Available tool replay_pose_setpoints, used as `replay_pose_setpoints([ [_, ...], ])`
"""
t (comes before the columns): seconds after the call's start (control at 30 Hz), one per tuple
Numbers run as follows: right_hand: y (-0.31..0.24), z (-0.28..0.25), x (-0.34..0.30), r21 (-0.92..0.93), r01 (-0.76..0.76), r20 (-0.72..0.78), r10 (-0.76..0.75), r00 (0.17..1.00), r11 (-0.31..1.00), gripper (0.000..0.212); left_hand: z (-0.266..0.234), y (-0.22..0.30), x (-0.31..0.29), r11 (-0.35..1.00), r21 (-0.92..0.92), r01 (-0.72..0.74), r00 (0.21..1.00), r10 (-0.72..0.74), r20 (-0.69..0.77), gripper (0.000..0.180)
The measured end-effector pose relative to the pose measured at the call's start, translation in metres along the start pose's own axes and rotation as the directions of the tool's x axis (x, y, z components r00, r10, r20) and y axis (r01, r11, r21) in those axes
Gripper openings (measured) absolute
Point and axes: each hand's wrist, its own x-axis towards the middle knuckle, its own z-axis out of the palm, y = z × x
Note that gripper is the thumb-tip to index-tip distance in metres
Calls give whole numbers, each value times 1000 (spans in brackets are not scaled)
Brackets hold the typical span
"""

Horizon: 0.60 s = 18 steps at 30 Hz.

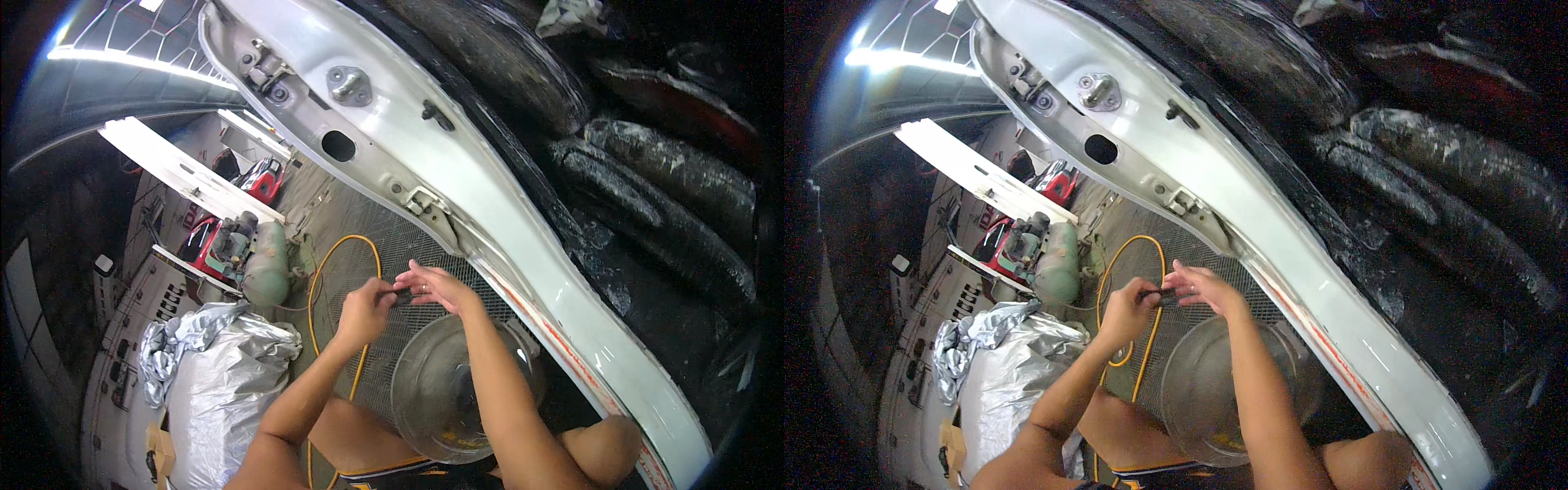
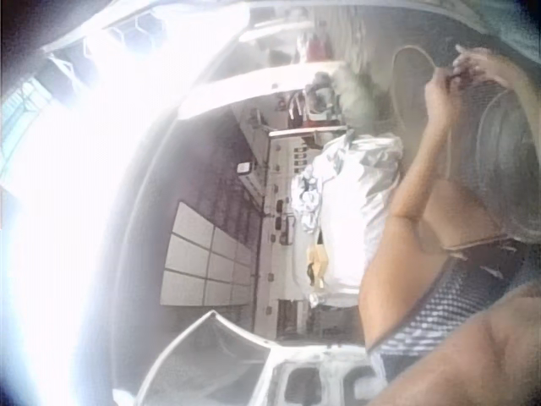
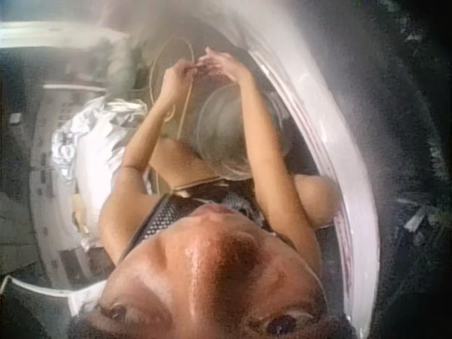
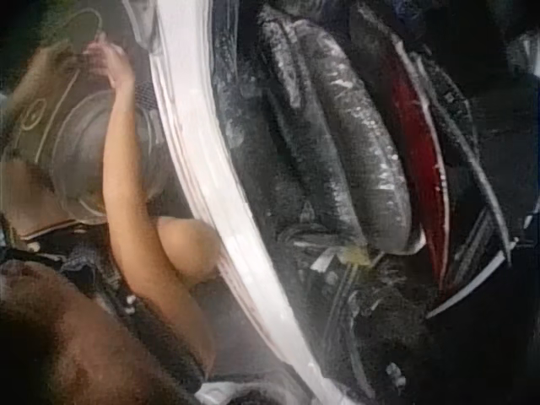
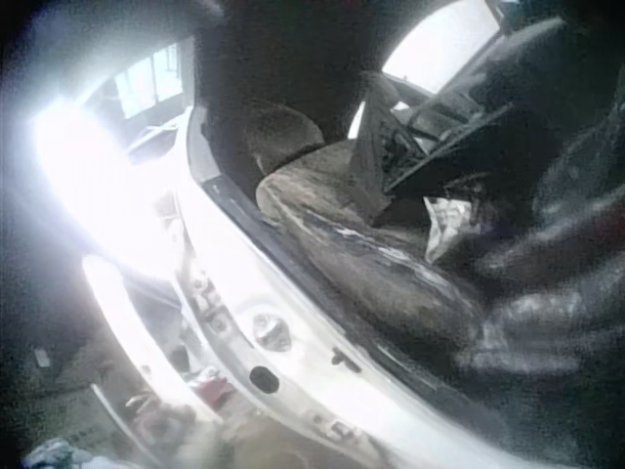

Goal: The person sands the inner edge of a white car door frame using a sanding block and a sponge, repeatedly dipping the sponge into a bucket of water. The person works along the curved metal edge, occasionally switching between the sanding block and the sponge.

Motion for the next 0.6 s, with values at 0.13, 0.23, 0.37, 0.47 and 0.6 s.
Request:
replay_pose_setpoints([
  [0.13, -24, 19, -20, -146, 127, 175, -101, 979, 981, 37, 20, -28, 3, 907, -415, 64, 984, -125, -123, 8],
  [0.23, -28, 5, -14, -222, 139, 71, -126, 989, 965, 25, 50, -22, 8, 777, -627, 57, 985, -146, -91, 10],
  [0.37, -22, -2, -12, -258, 90, -168, -136, 976, 962, 22, 95, -18, 0, 645, -762, 60, 957, -254, -140, 28],
  [0.47, -12, -14, -4, -333, 39, -326, -154, 933, 942, 30, 141, -16, -37, 626, -761, 170, 962, -274, -11, 39],
  [0.6, 6, -36, -1, -507, -43, -322, -143, 936, 861, 36, 160, -9, -90, 943, -294, -153, 979, 186, 87, 36],
])
